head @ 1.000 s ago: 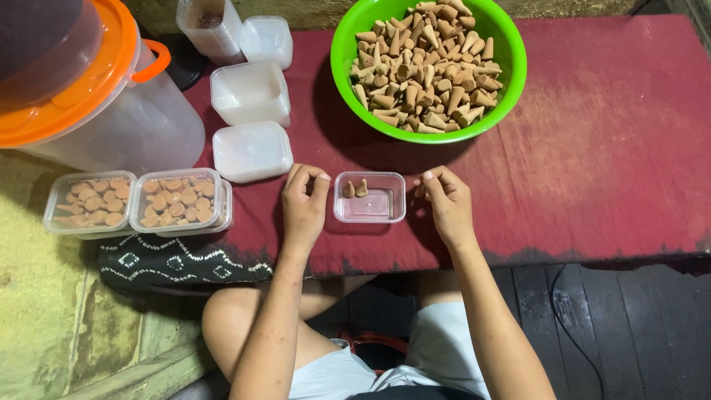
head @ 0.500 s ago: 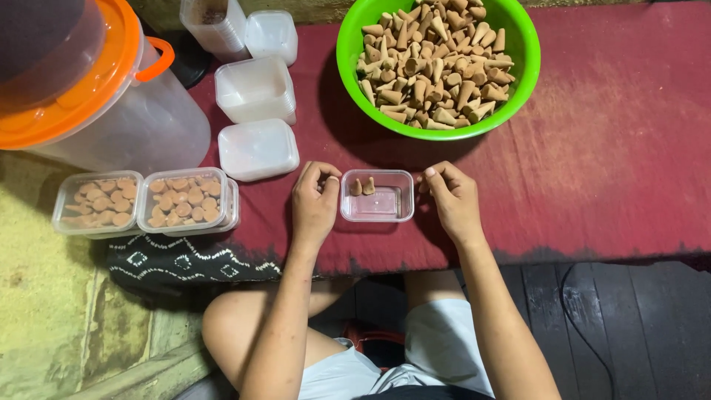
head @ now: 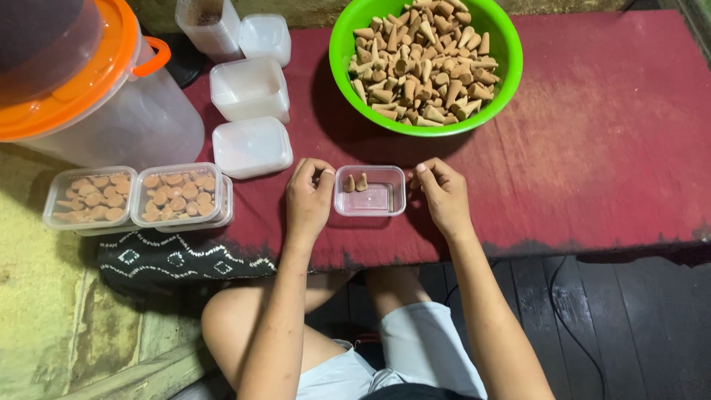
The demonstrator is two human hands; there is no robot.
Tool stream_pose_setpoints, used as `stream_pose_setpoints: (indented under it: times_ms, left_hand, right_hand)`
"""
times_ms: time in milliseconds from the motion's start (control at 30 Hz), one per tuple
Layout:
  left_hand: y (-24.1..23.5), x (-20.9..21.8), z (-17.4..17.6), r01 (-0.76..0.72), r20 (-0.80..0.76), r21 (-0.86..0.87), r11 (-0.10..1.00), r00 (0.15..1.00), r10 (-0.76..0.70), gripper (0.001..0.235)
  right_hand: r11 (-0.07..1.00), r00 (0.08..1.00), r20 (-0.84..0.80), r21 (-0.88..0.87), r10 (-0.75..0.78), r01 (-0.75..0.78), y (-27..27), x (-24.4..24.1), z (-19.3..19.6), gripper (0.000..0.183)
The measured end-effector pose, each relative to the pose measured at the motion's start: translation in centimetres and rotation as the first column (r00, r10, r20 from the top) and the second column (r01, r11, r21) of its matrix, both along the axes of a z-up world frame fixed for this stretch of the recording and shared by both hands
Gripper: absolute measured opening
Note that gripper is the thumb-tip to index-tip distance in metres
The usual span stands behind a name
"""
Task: Packing incense cones from a large green bowl into small clear plastic containers and arranging them neatly.
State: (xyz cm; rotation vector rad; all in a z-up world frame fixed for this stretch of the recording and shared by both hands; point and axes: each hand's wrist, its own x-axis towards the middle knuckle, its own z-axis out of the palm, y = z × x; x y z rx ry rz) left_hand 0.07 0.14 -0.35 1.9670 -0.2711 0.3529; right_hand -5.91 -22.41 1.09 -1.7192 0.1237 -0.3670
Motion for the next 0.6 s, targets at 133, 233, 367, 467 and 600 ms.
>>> stream_pose_setpoints:
  times_ms: [133,233,367,467,600]
  left_hand:
    - [0.0,-0.1,0.0,0.007,0.013,-0.011,1.000,1.000,-0.007,0.006]
    - [0.1,-0.2,0.2,0.014,0.012,0.009,1.000,1.000,-0.014,0.007]
    - [0.3,0.1,-0.4,0.013,0.012,0.000,1.000,1.000,-0.013,0.007]
    - [0.2,0.1,0.3,0.018,0.010,-0.007,1.000,1.000,-0.018,0.009]
    - [0.0,-0.1,0.8,0.030,0.010,0.010,0.999,0.999,-0.030,0.007]
  right_hand:
    - [1.000,1.000,-0.003,-0.021,-0.005,0.004,-0.4,0.2,-1.1,0.021]
    - [1.000,1.000,-0.003,-0.023,0.003,-0.003,0.2,0.0,0.0,0.021]
    - [1.000,1.000,0.000,-0.021,0.007,-0.007,0.2,0.0,0.1,0.021]
    - [1.000,1.000,-0.007,-0.012,0.004,-0.004,0.2,0.2,0.1,0.021]
    - [1.000,1.000,-0.014,0.004,0.013,-0.013,0.0,0.1,0.2,0.022]
